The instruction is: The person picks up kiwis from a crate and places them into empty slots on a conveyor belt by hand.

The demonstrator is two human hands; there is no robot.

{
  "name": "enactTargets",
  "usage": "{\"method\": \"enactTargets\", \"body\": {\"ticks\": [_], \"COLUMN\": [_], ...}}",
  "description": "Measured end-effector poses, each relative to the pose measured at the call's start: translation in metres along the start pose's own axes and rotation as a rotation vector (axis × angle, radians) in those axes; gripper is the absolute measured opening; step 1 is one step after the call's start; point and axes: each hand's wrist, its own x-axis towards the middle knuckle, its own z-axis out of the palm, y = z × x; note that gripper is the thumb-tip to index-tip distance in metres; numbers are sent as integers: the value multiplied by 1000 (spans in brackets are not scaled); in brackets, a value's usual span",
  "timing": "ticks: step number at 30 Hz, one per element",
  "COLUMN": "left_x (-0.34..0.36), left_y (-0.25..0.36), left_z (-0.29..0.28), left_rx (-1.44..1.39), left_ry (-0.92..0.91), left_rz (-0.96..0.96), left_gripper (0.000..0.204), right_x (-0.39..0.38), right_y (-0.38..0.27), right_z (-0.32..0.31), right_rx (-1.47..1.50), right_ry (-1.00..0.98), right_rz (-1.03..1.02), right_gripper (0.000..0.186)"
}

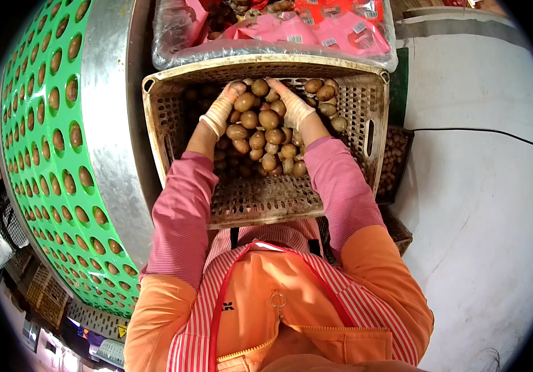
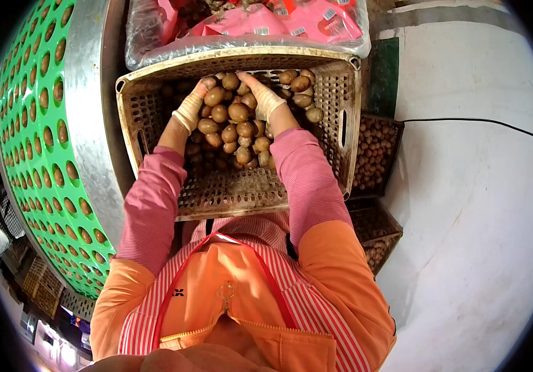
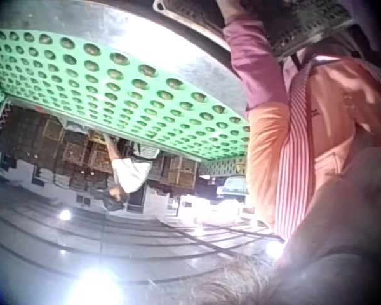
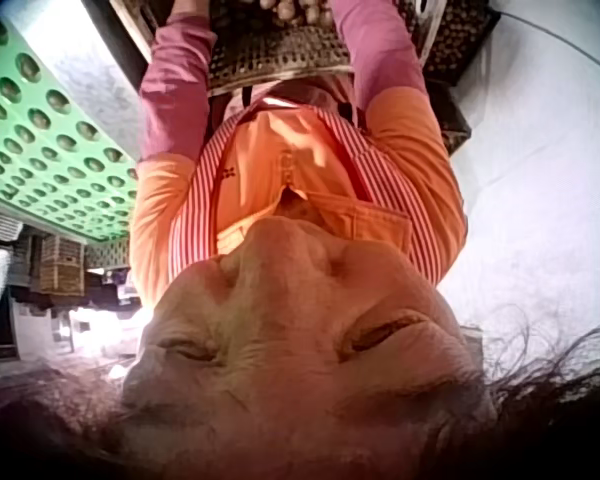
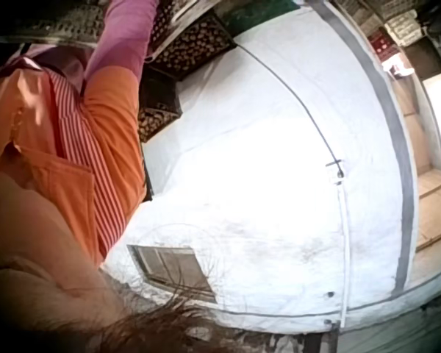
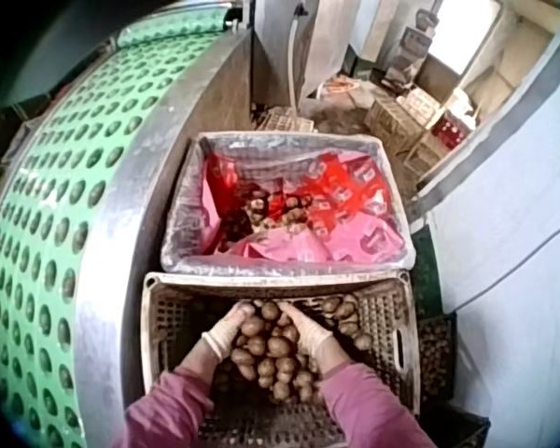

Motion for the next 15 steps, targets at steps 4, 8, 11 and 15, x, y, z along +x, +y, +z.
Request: {"method": "enactTargets", "body": {"ticks": [4, 8, 11, 15], "left_x": [-4, -13, -7, 4], "left_y": [-5, -9, -17, -21], "left_z": [3, 2, -2, -6], "left_rx": [13, -12, 64, 125], "left_ry": [-116, -185, -182, -76], "left_rz": [159, 159, 267, 291], "left_gripper": [82, 102, 115, 104], "right_x": [0, -8, -1, 6], "right_y": [0, -3, -2, -2], "right_z": [0, 3, 0, -4], "right_rx": [59, 20, -9, 37], "right_ry": [-12, -14, -18, -76], "right_rz": [12, 37, 65, 80], "right_gripper": [77, 93, 99, 101]}}
